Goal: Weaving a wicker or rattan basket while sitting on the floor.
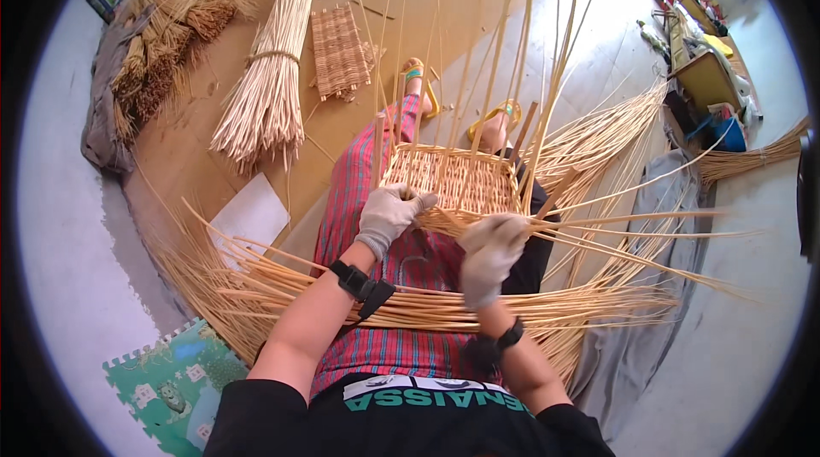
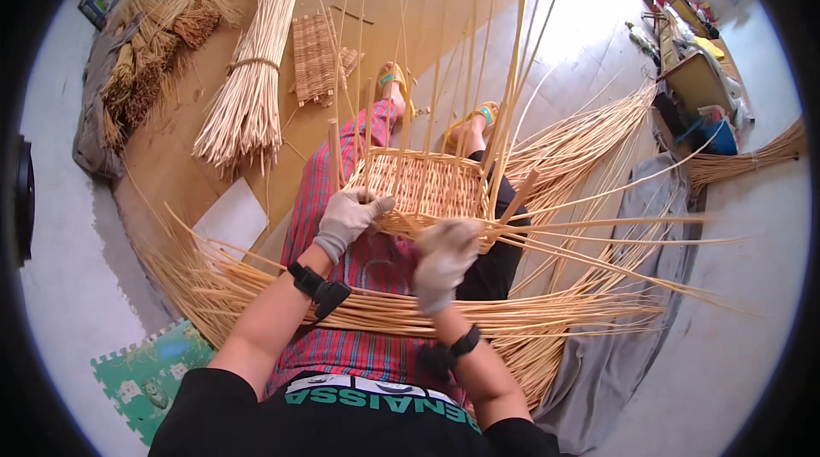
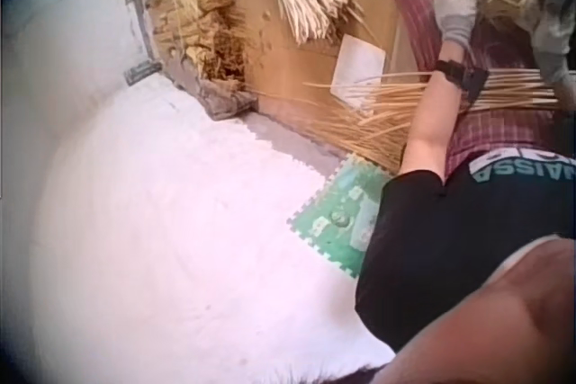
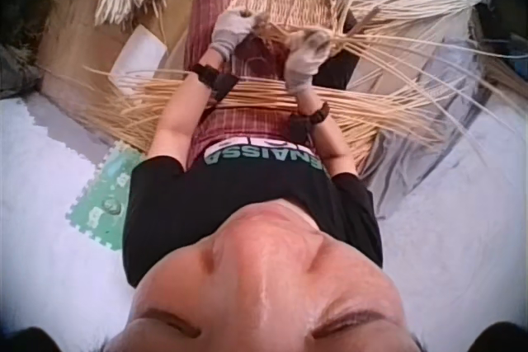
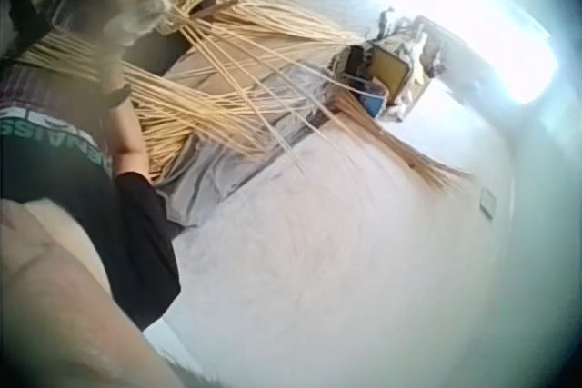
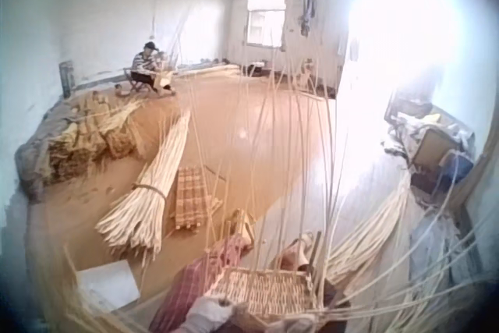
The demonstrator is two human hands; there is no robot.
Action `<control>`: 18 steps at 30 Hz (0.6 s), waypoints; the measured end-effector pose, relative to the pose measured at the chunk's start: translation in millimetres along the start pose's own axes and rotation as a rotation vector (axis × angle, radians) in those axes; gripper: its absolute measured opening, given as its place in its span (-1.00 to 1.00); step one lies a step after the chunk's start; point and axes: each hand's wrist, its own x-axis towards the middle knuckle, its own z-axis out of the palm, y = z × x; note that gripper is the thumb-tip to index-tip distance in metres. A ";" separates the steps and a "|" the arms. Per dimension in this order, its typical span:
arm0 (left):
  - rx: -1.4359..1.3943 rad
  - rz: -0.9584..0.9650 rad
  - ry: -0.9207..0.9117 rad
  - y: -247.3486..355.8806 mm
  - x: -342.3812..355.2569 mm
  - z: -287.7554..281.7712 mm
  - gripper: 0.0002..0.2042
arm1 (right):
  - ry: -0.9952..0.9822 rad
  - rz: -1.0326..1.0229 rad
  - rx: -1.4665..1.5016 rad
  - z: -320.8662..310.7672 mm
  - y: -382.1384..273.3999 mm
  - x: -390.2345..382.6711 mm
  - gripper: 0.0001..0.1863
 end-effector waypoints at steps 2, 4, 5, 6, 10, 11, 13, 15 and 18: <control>-0.022 -0.039 0.036 -2.1 -0.9 6.6 -0.52 | -0.362 -0.093 -0.051 4.4 -10.8 -7.3 -0.55; 0.015 -0.016 0.077 -2.7 0.4 9.8 -0.52 | -0.141 -0.119 -0.100 -0.8 -5.9 -3.9 -0.55; 0.010 -0.035 0.106 -2.8 0.1 11.3 -0.52 | -0.045 0.189 0.003 -12.3 -1.2 3.9 -0.56; 0.019 -0.034 0.096 -1.8 0.6 9.4 -0.52 | -0.054 0.185 0.024 -21.7 8.8 16.5 -0.59; 0.043 -0.036 0.070 12.0 -4.9 4.4 -0.60 | -0.125 0.304 0.299 -69.6 29.9 45.0 -0.78; 0.005 -0.029 0.021 16.6 -9.1 4.1 -0.63 | -0.147 0.385 0.244 -81.4 30.1 49.1 -0.82; 0.296 0.494 0.399 25.7 -17.0 7.0 -0.68 | 0.026 0.340 0.130 -102.2 27.0 51.3 -0.84; 0.376 0.838 0.584 31.9 -22.1 17.5 -0.64 | 0.096 0.289 0.074 -119.5 24.0 47.9 -0.83; 0.455 0.455 -0.025 36.8 -12.7 48.2 -0.63 | -0.088 0.344 0.210 -138.7 22.5 44.4 -0.90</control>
